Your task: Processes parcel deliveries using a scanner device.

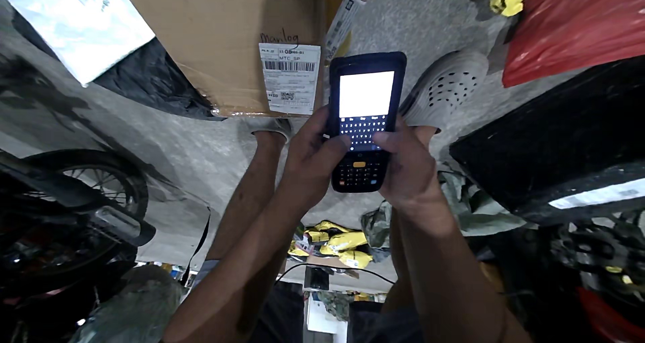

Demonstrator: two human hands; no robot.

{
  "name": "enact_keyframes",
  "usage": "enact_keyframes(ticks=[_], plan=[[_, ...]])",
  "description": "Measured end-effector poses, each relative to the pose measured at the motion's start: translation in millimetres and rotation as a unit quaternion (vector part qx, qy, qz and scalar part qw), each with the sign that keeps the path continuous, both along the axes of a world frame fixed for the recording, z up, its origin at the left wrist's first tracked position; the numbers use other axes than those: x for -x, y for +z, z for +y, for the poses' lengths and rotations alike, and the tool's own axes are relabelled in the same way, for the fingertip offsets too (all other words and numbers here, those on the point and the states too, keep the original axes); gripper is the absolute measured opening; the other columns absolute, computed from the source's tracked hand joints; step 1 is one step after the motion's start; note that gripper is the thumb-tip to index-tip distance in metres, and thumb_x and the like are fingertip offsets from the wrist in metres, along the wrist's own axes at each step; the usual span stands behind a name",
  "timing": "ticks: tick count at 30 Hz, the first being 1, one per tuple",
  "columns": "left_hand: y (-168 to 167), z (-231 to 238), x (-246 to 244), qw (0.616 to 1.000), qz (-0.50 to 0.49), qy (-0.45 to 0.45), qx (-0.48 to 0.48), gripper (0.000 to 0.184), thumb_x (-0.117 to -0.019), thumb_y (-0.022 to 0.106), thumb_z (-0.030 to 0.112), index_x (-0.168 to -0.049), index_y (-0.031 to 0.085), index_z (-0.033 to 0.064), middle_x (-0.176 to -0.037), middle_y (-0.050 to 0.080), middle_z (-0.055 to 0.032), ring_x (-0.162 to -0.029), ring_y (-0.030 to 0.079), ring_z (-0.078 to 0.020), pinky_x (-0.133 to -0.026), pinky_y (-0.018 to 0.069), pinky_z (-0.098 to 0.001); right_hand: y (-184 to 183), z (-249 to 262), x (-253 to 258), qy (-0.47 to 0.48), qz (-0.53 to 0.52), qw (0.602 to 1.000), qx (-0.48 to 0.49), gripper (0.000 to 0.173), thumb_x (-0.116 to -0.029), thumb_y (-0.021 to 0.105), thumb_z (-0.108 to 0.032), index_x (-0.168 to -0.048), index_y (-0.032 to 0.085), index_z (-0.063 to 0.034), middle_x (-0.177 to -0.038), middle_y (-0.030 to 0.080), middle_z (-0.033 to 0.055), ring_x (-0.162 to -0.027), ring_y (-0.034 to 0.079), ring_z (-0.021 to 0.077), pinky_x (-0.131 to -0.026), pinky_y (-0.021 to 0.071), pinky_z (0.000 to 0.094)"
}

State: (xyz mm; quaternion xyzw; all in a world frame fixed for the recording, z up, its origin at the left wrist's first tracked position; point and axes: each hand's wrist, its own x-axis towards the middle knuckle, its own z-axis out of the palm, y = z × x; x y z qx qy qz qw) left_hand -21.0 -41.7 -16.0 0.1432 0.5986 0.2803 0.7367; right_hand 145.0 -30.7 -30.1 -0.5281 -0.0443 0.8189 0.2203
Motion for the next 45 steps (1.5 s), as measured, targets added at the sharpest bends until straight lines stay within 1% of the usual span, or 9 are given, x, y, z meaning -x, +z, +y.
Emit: enact_keyframes(ticks=[7,11,14,20,27,30,34,38,45], plan=[[1,-1,2,1.000,-0.004,-0.012,-0.004,0.045,-0.1011,0.044,0.021,-0.143,0.050,0.0058,-0.120,0.065,-0.0087,-0.102,0.067,-0.0150,-0.086,0.0598,-0.0347,3,4,1,0.002,-0.020,1.000,0.008,0.042,-0.0931,0.049,-0.027,-0.134,0.051,-0.0193,-0.109,0.070,-0.0005,-0.094,0.070,0.0098,-0.077,0.0620,0.0335],[-4,-5,5,1.000,-0.008,-0.011,-0.012,0.048,-0.1041,0.036,0.030,-0.143,0.051,0.0071,-0.123,0.065,-0.0045,-0.106,0.064,-0.0100,-0.087,0.0565,-0.0286,2,6,0,0.012,-0.036,0.999,0.009,0.044,-0.0908,0.059,-0.034,-0.130,0.056,-0.0137,-0.106,0.072,0.0045,-0.092,0.072,0.0150,-0.076,0.0627,0.0381],[-5,-5,5,1.000,-0.004,-0.014,-0.020,0.047,-0.1053,0.032,0.029,-0.141,0.053,0.0053,-0.123,0.065,-0.0052,-0.107,0.063,-0.0106,-0.086,0.0558,-0.0277,1,7,0,0.005,-0.041,0.999,0.009,0.044,-0.0906,0.064,-0.034,-0.128,0.057,-0.0112,-0.106,0.072,0.0064,-0.092,0.073,0.0177,-0.079,0.0632,0.0410],[-4,-4,4,0.999,-0.009,-0.022,-0.025,0.047,-0.1058,0.033,0.028,-0.142,0.053,0.0060,-0.121,0.066,-0.0067,-0.098,0.064,-0.0110,-0.075,0.0551,-0.0244,5,9,4,0.009,-0.077,0.997,0.007,0.031,-0.0988,0.058,-0.032,-0.121,0.060,-0.0101,-0.099,0.073,0.0076,-0.084,0.074,0.0183,-0.072,0.0646,0.0396],[-5,-4,4,0.999,-0.008,-0.022,-0.025,0.047,-0.1063,0.033,0.028,-0.143,0.053,0.0048,-0.122,0.066,-0.0076,-0.101,0.065,-0.0122,-0.080,0.0565,-0.0275,1,6,1,-0.001,-0.055,0.998,0.014,0.038,-0.0923,0.057,-0.031,-0.124,0.058,-0.0116,-0.102,0.072,0.0071,-0.087,0.073,0.0182,-0.074,0.0636,0.0416],[-5,-3,4,0.999,-0.009,-0.020,-0.027,0.046,-0.1058,0.033,0.026,-0.140,0.054,0.0034,-0.120,0.066,-0.0064,-0.103,0.064,-0.0115,-0.085,0.0564,-0.0285,4,7,1,0.027,-0.073,0.997,0.007,0.041,-0.0953,0.061,-0.041,-0.126,0.059,-0.0143,-0.102,0.072,0.0061,-0.085,0.073,0.0165,-0.070,0.0633,0.0376],[-5,-2,4,0.999,-0.011,-0.023,-0.027,0.046,-0.1054,0.033,0.025,-0.140,0.054,0.0030,-0.121,0.066,-0.0067,-0.104,0.064,-0.0115,-0.086,0.0564,-0.0287,5,10,5,0.005,-0.080,0.997,0.011,0.033,-0.0986,0.059,-0.033,-0.122,0.060,-0.0110,-0.100,0.073,0.0073,-0.084,0.074,0.0179,-0.071,0.0647,0.0393],[-7,-5,7,1.000,-0.001,-0.022,-0.021,0.048,-0.1068,0.032,0.028,-0.143,0.052,0.0045,-0.124,0.065,-0.0063,-0.107,0.064,-0.0114,-0.088,0.0571,-0.0299,-1,5,-3,-0.025,0.005,0.999,0.030,0.044,-0.0874,0.060,-0.029,-0.129,0.054,-0.0159,-0.106,0.072,0.0025,-0.092,0.072,0.0139,-0.077,0.0630,0.0375],[-13,-8,10,1.000,0.007,-0.006,-0.016,0.050,-0.1075,0.030,0.033,-0.141,0.053,0.0052,-0.122,0.066,-0.0069,-0.102,0.065,-0.0118,-0.084,0.0572,-0.0297,-1,4,-7,-0.002,0.087,0.996,-0.006,0.066,-0.0828,0.046,-0.003,-0.147,0.037,-0.0151,-0.123,0.065,0.0064,-0.106,0.068,0.0164,-0.086,0.0607,0.0390]])
